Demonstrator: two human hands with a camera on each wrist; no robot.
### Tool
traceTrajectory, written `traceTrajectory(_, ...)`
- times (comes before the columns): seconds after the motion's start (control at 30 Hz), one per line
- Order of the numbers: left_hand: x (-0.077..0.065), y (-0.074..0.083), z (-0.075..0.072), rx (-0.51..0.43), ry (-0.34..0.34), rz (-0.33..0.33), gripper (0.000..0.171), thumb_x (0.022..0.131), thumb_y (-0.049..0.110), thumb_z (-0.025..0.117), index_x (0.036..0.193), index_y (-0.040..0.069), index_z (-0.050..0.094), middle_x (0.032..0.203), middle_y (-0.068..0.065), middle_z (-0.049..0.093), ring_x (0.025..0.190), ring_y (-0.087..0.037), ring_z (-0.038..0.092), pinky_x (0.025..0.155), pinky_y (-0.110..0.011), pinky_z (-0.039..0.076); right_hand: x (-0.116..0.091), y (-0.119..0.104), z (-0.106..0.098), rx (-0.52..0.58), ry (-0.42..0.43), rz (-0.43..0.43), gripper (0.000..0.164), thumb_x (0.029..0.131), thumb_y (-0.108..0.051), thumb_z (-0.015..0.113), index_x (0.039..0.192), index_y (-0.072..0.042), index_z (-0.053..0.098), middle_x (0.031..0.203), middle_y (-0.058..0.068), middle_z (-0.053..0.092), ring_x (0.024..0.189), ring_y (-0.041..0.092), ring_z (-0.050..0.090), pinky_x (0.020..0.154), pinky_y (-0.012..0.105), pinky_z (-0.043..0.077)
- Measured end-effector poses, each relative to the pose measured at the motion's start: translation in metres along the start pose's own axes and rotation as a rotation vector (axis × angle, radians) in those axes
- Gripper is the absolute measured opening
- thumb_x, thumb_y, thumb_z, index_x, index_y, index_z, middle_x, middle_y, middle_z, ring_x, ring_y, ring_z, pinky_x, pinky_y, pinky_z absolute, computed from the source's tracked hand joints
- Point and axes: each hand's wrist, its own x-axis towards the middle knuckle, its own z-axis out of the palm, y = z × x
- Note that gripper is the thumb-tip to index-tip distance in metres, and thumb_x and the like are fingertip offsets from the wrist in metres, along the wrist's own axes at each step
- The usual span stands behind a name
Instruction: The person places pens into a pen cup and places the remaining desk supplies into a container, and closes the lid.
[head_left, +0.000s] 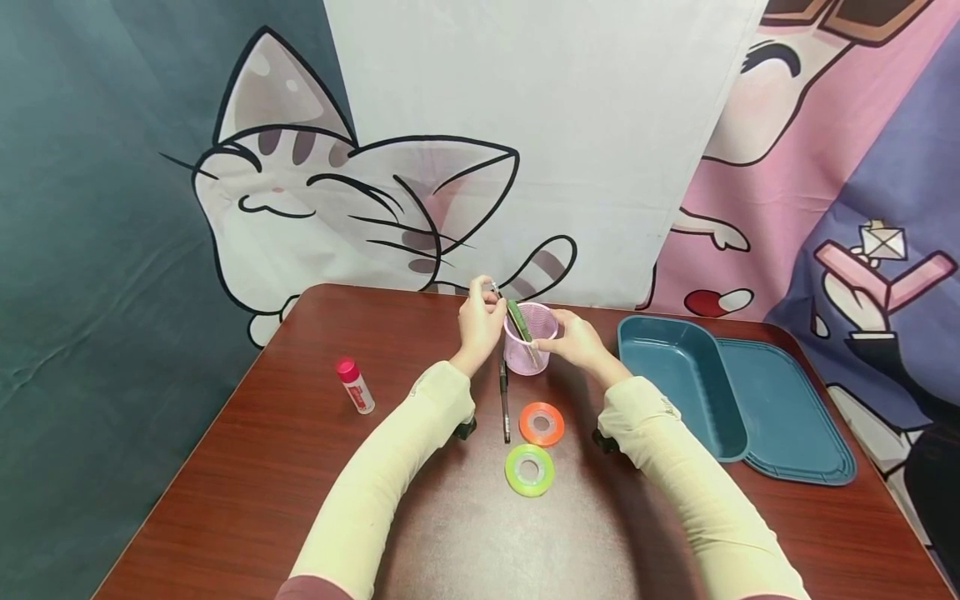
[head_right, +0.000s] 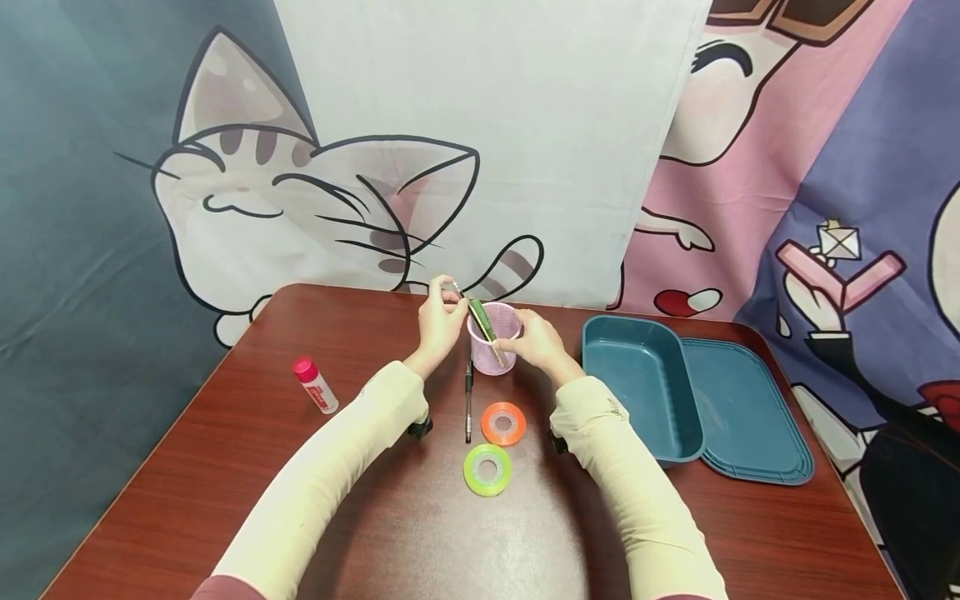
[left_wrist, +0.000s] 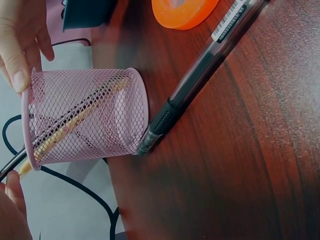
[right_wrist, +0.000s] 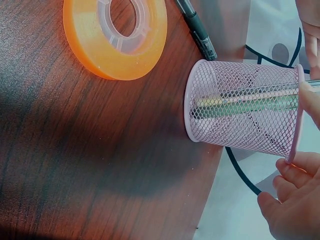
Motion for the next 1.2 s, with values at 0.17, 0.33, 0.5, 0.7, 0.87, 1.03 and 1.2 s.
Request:
traceTrajectory(0.17, -0.002, -0.001, 0.001, 0.002, 0.001, -0.003, 0.036, 0.079, 0.013, 0.06, 0.113, 0.012, 0.046, 0.084, -0.004, 0.065, 0.076, -0.014, 0.066, 0.072, -0.032, 0.048, -0.001, -0.001, -0.001, 0.007, 0.0, -0.004, 0.068, 0.072, -0.034, 0.07, 0.126, -0.003, 0.045, 0.126, 0.015, 0.049, 0.116, 0.028, 0.045, 0.095, 0.044, 0.036)
traceTrajectory(0.33, -0.002, -0.004, 0.002, -0.008, 0.015, -0.026, 0.037, 0.078, 0.012, 0.058, 0.113, 0.012, 0.046, 0.083, -0.005, 0.064, 0.076, -0.015, 0.066, 0.069, -0.031, 0.049, -0.001, -0.002, -0.001, 0.012, -0.001, -0.005, 0.068, 0.071, -0.034, 0.071, 0.126, -0.003, 0.045, 0.127, 0.015, 0.049, 0.117, 0.028, 0.044, 0.096, 0.044, 0.035)
traceTrajectory(0.5, -0.002, -0.006, 0.0, -0.024, 0.009, -0.075, 0.039, 0.078, 0.013, 0.058, 0.115, 0.013, 0.045, 0.085, -0.004, 0.063, 0.077, -0.015, 0.066, 0.067, -0.03, 0.05, -0.001, -0.002, -0.001, 0.001, -0.006, 0.011, 0.07, 0.071, -0.035, 0.071, 0.127, -0.003, 0.044, 0.128, 0.015, 0.047, 0.119, 0.029, 0.043, 0.097, 0.045, 0.034)
traceTrajectory(0.7, -0.005, -0.011, -0.001, -0.024, 0.004, -0.091, 0.044, 0.079, 0.016, 0.059, 0.119, 0.013, 0.043, 0.088, -0.003, 0.064, 0.077, -0.016, 0.066, 0.069, -0.03, 0.05, -0.001, -0.002, -0.001, -0.005, -0.003, 0.003, 0.07, 0.071, -0.035, 0.07, 0.128, -0.003, 0.044, 0.129, 0.015, 0.047, 0.12, 0.029, 0.041, 0.099, 0.044, 0.032)
traceTrajectory(0.87, -0.009, -0.016, -0.001, -0.023, 0.003, -0.094, 0.042, 0.08, 0.019, 0.058, 0.118, 0.013, 0.043, 0.088, -0.003, 0.064, 0.077, -0.016, 0.066, 0.07, -0.031, 0.049, -0.001, -0.001, 0.0, -0.005, -0.003, 0.005, 0.069, 0.071, -0.035, 0.071, 0.127, -0.004, 0.045, 0.128, 0.014, 0.048, 0.119, 0.028, 0.043, 0.098, 0.044, 0.033)
traceTrajectory(1.03, -0.013, -0.022, -0.002, -0.006, -0.002, -0.093, 0.042, 0.08, 0.02, 0.057, 0.119, 0.012, 0.044, 0.088, -0.003, 0.064, 0.076, -0.016, 0.065, 0.072, -0.034, 0.047, -0.001, -0.001, 0.0, -0.002, -0.008, 0.012, 0.07, 0.071, -0.036, 0.071, 0.128, -0.004, 0.044, 0.128, 0.014, 0.047, 0.119, 0.028, 0.043, 0.098, 0.044, 0.034)
traceTrajectory(1.2, -0.016, -0.028, -0.001, 0.002, -0.018, -0.103, 0.042, 0.08, 0.019, 0.058, 0.12, 0.011, 0.044, 0.088, -0.004, 0.063, 0.076, -0.016, 0.065, 0.074, -0.035, 0.045, -0.001, -0.002, -0.001, -0.012, -0.014, 0.017, 0.074, 0.071, -0.037, 0.07, 0.13, -0.003, 0.041, 0.131, 0.016, 0.044, 0.122, 0.029, 0.04, 0.099, 0.045, 0.032)
